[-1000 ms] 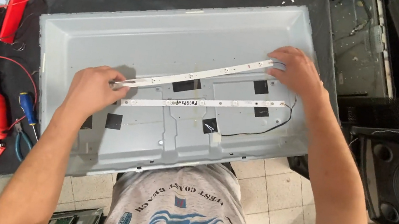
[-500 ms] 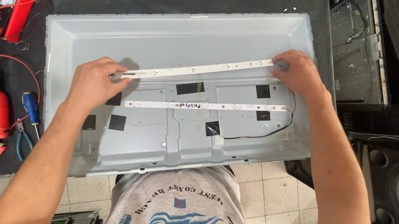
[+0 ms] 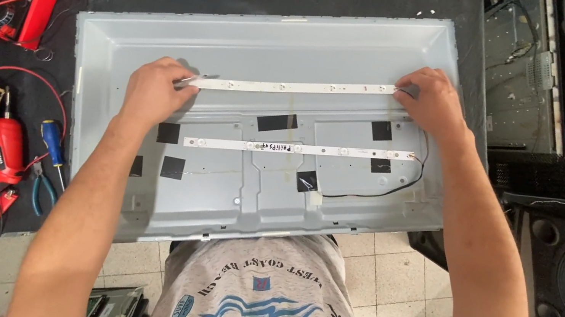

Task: The person positions two LED light strips inside the back panel of a disassembled television, aligning them with existing mounting points. They then pick up a roll of adhesive tape and prepare to apply it to the light strips.

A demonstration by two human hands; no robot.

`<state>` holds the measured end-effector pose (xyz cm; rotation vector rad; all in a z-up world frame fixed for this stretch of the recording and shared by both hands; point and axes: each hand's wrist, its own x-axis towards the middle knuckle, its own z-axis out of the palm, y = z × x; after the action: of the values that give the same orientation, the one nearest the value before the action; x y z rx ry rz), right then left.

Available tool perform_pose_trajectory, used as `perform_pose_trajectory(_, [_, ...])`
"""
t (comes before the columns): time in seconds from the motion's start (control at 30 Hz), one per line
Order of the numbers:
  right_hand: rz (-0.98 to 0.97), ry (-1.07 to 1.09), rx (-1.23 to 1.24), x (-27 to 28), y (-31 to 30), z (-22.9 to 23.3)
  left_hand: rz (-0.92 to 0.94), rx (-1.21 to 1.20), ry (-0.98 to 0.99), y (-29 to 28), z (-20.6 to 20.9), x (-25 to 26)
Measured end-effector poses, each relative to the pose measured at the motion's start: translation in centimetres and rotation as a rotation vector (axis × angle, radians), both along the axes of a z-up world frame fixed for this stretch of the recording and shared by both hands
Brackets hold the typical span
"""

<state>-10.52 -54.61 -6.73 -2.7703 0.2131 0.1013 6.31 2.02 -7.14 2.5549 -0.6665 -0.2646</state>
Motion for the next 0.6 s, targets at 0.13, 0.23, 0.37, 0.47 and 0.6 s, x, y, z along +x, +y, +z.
perform_pose_trajectory(0.13, [0.014,-0.010,-0.004,-0.2,-0.2,0.1,0.012,0.003,0.032,0.4,-0.7,0.3])
perform_pose_trajectory(0.23, [0.035,-0.041,0.007,-0.1,-0.3,-0.1,0.012,-0.007,0.026,0.4,-0.9,0.2])
perform_pose_trajectory(0.37, [0.045,-0.043,-0.012,0.0,-0.6,-0.3,0.038,-0.003,0.055,0.1,-0.3,0.0])
perform_pose_trajectory(0.47, [0.041,-0.042,-0.020,-0.2,-1.0,-0.7,0.041,-0.009,0.077,-0.2,0.7,-0.4])
perform_pose_trajectory(0.6, [0.040,-0.045,-0.034,-0.1,-1.1,-1.1,0.049,-0.023,0.099,-0.1,0.7,-0.5])
